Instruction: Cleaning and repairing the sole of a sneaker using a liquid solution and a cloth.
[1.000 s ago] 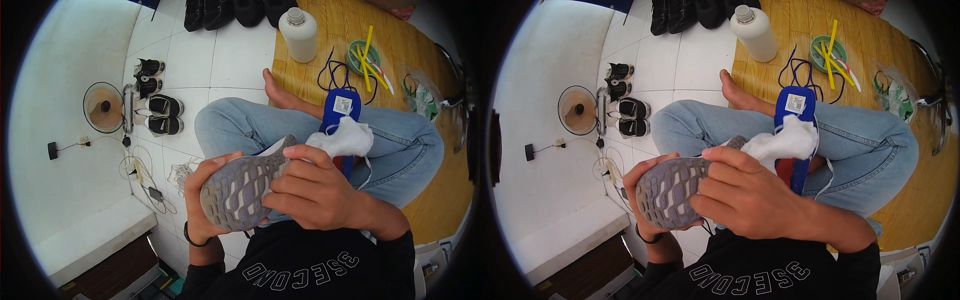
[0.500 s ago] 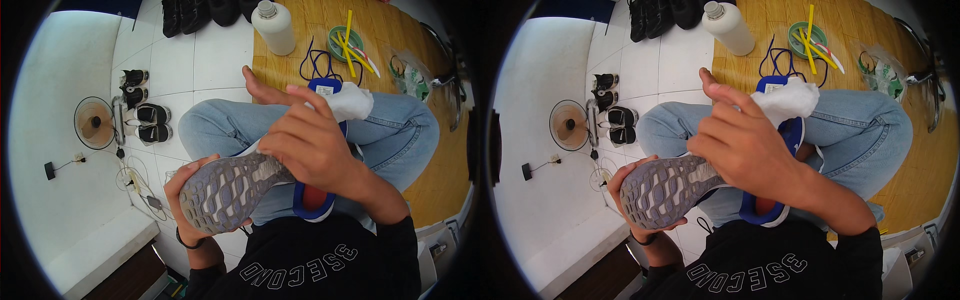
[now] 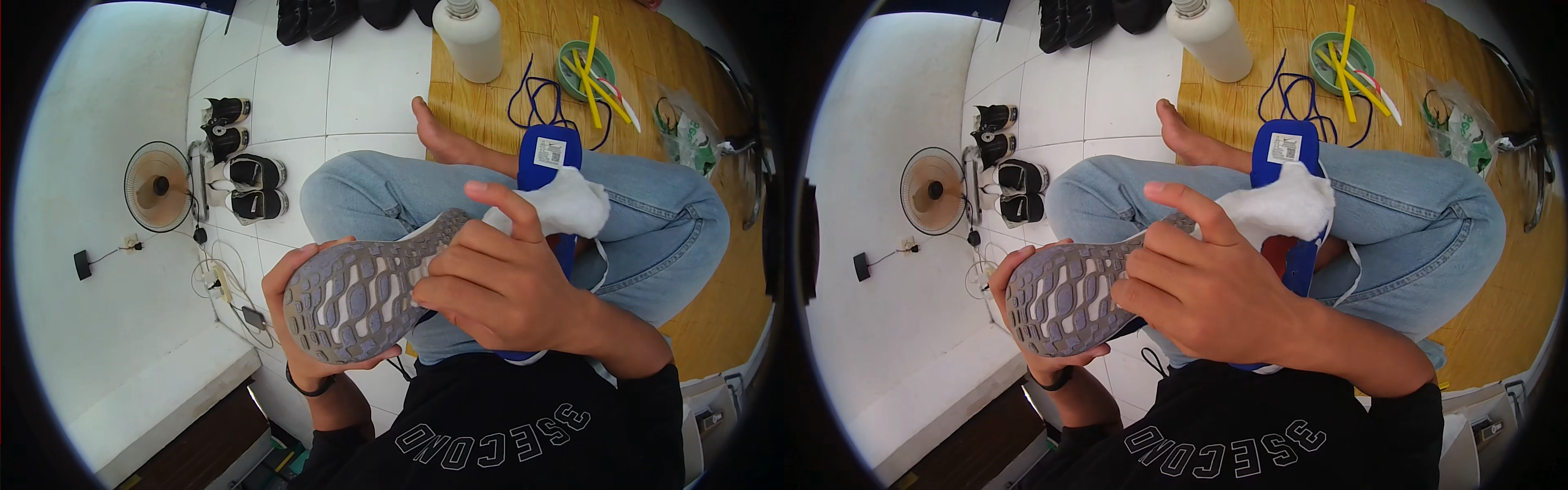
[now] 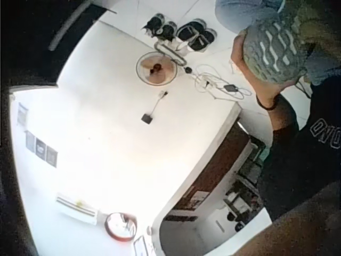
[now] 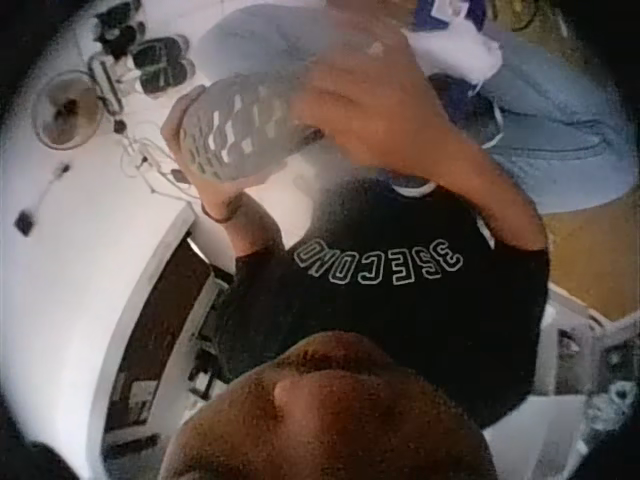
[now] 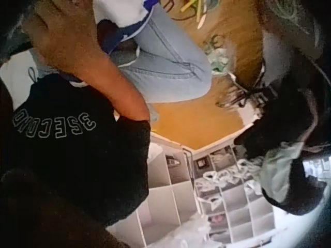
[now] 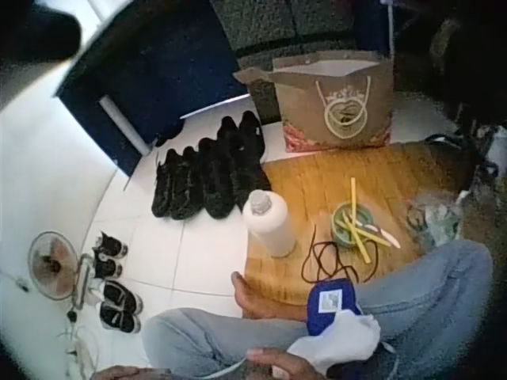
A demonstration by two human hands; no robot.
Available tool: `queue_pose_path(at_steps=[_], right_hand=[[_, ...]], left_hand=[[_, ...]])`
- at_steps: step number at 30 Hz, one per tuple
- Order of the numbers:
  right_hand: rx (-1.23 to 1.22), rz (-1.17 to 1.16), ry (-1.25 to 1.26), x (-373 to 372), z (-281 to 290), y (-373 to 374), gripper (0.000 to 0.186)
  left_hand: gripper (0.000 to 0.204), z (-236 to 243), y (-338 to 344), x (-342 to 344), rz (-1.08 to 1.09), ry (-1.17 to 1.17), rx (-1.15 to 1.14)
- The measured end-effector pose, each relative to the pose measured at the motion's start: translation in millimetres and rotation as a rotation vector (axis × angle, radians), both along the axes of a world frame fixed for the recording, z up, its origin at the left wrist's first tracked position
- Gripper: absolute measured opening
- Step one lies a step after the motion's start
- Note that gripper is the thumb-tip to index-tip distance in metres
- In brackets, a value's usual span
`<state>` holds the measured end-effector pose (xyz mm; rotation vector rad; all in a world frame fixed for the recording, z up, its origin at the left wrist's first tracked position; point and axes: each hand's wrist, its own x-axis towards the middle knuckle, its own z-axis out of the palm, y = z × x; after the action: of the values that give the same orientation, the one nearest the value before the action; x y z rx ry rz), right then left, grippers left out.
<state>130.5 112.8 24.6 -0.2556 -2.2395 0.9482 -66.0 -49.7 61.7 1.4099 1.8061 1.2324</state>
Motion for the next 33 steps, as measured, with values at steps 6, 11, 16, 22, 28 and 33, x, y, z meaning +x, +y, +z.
queue_pose_path(at_steps=[6, 11, 16, 22, 28, 33], right_hand=[[0.257, -0.037, -0.061, 2, 12, -4, 0.016], [0.178, 0.058, -0.082, 7, 15, 1, 0.016], [0.021, 0.036, -0.018, 9, 12, 10, 0.018], [0.203, 0.036, -0.084, 10, 17, 4, 0.017], [-0.269, 0.253, 0.061, 8, 2, 16, 0.013], [-0.120, 0.114, 0.006, 11, 11, 15, 0.017]], left_hand=[[0.127, 3, 7, 13, 0.054, -0.012, 0.017], [0.127, 5, 3, 26, 0.116, 0.010, 0.020], [0.126, 7, 7, 19, 0.028, 0.018, -0.008], [0.124, 6, 8, 26, 0.111, -0.027, 0.007], [0.123, 11, 10, 25, 0.006, 0.111, 0.000], [0.125, 6, 7, 22, 0.033, 0.027, -0.005]])
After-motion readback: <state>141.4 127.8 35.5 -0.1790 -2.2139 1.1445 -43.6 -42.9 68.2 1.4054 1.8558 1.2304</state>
